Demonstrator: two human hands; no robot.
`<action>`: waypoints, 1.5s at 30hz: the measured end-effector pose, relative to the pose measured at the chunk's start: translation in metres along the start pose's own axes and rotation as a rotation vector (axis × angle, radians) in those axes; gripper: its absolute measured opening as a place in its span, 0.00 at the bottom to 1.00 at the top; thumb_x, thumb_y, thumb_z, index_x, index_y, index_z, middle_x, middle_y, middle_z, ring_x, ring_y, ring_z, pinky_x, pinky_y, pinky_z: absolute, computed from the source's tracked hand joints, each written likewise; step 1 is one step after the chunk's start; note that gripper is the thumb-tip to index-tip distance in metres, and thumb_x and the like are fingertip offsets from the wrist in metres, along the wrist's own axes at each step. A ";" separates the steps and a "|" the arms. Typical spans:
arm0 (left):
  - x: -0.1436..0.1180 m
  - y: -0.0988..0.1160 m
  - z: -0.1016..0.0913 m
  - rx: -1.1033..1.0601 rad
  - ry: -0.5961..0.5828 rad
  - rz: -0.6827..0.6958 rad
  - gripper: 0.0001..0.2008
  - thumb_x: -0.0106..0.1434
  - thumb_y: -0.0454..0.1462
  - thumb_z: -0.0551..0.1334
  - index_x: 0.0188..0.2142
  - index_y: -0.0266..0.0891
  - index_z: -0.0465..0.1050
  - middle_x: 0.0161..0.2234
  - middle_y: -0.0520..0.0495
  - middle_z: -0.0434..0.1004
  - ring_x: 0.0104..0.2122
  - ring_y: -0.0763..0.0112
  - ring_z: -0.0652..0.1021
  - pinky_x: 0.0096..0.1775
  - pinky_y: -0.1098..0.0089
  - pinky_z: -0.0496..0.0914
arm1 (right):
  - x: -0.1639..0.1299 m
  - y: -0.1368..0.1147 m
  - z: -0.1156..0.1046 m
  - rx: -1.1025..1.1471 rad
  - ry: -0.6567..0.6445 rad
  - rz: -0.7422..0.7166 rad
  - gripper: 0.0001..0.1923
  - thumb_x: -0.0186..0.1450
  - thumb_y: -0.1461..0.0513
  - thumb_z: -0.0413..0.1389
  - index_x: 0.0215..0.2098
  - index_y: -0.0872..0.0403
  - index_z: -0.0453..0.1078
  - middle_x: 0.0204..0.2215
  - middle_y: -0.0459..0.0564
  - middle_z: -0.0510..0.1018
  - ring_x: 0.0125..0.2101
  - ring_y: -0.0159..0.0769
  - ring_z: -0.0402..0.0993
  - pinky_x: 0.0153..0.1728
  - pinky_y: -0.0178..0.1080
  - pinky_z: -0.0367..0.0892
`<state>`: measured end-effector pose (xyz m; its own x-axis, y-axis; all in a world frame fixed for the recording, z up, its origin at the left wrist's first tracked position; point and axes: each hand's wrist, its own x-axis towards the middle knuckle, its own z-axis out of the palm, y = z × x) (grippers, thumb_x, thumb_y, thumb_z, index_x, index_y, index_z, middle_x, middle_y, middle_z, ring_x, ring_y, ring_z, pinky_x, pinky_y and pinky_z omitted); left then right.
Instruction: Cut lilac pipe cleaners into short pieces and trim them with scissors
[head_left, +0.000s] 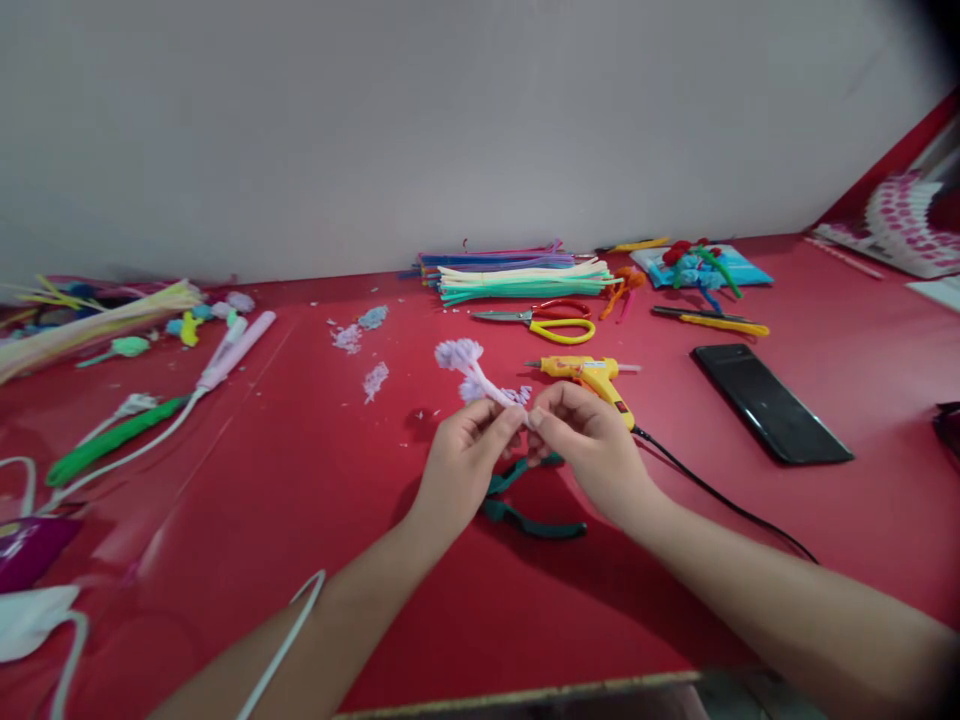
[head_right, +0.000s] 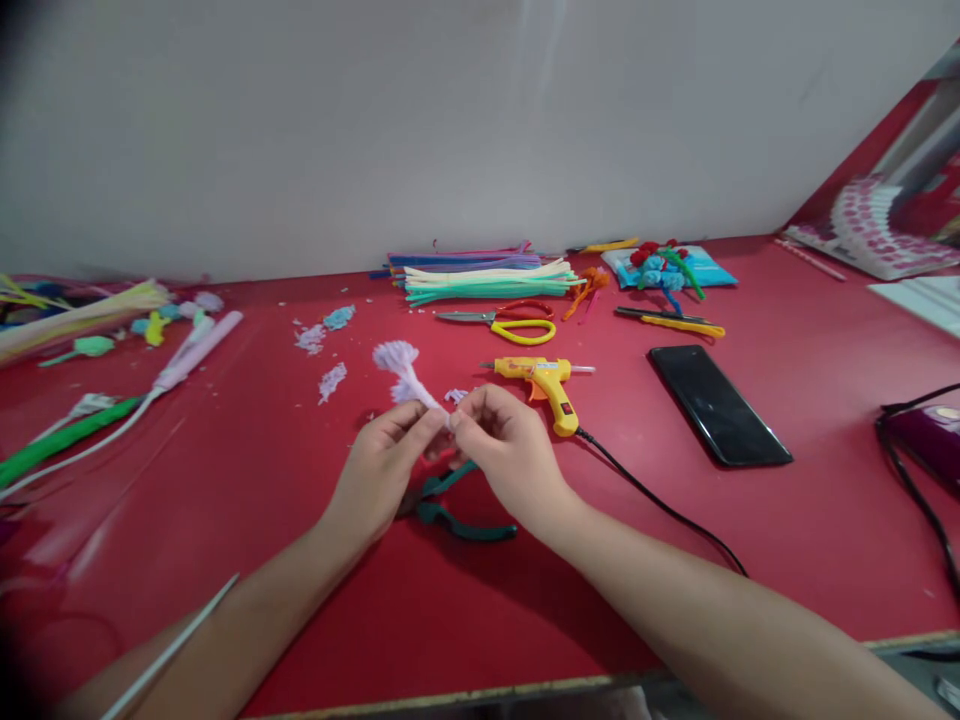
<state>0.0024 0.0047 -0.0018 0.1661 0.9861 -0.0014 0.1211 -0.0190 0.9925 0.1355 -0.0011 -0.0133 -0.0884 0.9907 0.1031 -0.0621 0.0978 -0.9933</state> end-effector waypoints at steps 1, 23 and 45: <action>0.001 -0.002 0.000 -0.026 -0.015 -0.018 0.11 0.57 0.41 0.57 0.22 0.36 0.66 0.19 0.54 0.64 0.22 0.78 0.66 0.26 0.77 0.61 | 0.000 0.002 -0.002 -0.186 0.019 -0.114 0.03 0.57 0.64 0.50 0.25 0.53 0.60 0.18 0.41 0.66 0.20 0.26 0.63 0.23 0.32 0.62; -0.009 0.008 -0.004 0.133 0.092 0.142 0.08 0.58 0.39 0.56 0.29 0.37 0.69 0.24 0.52 0.71 0.25 0.77 0.71 0.29 0.77 0.66 | 0.005 -0.004 -0.006 0.542 -0.345 0.385 0.05 0.57 0.64 0.50 0.27 0.57 0.66 0.19 0.42 0.67 0.19 0.23 0.63 0.28 0.36 0.69; -0.005 0.006 -0.005 0.217 0.089 0.137 0.09 0.57 0.41 0.56 0.27 0.38 0.69 0.23 0.51 0.70 0.24 0.74 0.70 0.29 0.75 0.63 | 0.001 -0.002 -0.003 0.234 -0.159 0.113 0.03 0.58 0.64 0.50 0.26 0.55 0.63 0.20 0.42 0.67 0.22 0.27 0.64 0.26 0.34 0.66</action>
<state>-0.0025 0.0008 0.0053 0.1100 0.9824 0.1511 0.3123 -0.1784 0.9331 0.1383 -0.0003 -0.0113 -0.2610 0.9652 0.0181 -0.2689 -0.0547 -0.9616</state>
